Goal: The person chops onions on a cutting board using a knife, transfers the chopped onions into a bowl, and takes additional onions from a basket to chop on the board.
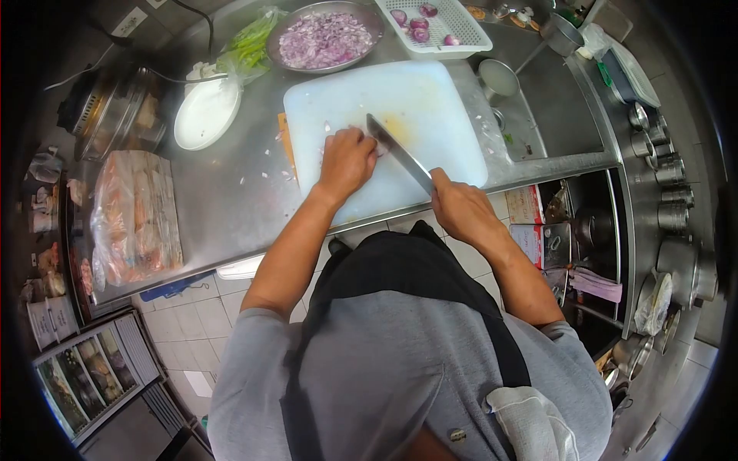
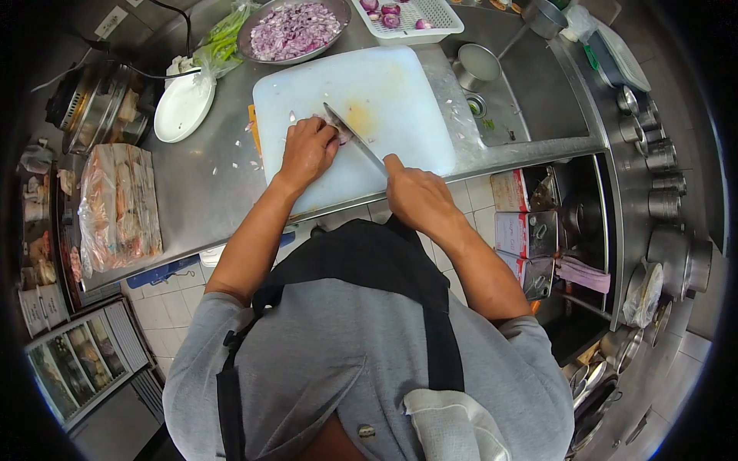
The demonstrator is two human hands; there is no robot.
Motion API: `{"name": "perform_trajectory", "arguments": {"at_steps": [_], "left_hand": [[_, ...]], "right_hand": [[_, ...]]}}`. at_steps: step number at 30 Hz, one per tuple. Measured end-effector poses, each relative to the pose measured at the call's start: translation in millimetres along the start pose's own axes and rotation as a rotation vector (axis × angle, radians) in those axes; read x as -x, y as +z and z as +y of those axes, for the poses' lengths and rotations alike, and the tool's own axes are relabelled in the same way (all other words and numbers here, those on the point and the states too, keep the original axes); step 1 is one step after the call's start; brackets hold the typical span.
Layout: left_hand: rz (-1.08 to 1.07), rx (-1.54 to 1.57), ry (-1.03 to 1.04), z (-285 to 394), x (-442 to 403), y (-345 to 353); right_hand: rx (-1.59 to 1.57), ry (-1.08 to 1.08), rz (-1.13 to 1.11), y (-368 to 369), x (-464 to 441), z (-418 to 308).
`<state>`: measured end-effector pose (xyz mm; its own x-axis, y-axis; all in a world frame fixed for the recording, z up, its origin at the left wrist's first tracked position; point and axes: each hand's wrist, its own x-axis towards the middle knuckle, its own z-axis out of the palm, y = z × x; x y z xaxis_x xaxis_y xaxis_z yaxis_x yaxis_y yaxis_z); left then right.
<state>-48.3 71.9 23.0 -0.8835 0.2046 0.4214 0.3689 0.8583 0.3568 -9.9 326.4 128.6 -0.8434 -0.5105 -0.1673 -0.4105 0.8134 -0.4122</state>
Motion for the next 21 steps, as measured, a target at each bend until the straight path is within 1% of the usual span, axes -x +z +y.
{"name": "perform_trajectory", "arguments": {"at_steps": [3, 6, 9, 11, 12, 15, 18, 21], "left_hand": [[0.033, -0.006, -0.015, 2.2, -0.1, 2.8], [0.050, -0.004, -0.029, 2.8, 5.4, 3.3], [0.053, 0.006, -0.062, 4.7, 8.3, 3.4], [0.074, 0.001, -0.046, 3.5, 6.4, 3.8], [0.073, 0.000, -0.040, 3.9, 10.5, 2.9], [0.013, 0.012, -0.101, 4.5, 13.4, 1.0], [0.082, 0.085, -0.046, 1.0, 21.5, -5.9], [0.191, 0.004, -0.170, -2.6, 34.7, -18.6]], "right_hand": [[0.059, 0.017, -0.076, 11.0, -7.4, 3.0], [-0.026, 0.041, -0.047, -1.4, -0.5, -7.4], [0.013, 0.051, -0.123, 10.8, -3.5, -4.5], [-0.039, 0.044, -0.092, -0.6, -2.3, -7.4], [-0.073, 0.046, -0.084, -3.4, 0.9, -11.7], [-0.032, 0.056, -0.102, 14.4, -1.2, -5.2], [-0.086, 0.045, -0.075, 7.1, -2.1, 3.7], [-0.122, 0.037, 0.010, -11.0, 3.4, 13.5]]}}
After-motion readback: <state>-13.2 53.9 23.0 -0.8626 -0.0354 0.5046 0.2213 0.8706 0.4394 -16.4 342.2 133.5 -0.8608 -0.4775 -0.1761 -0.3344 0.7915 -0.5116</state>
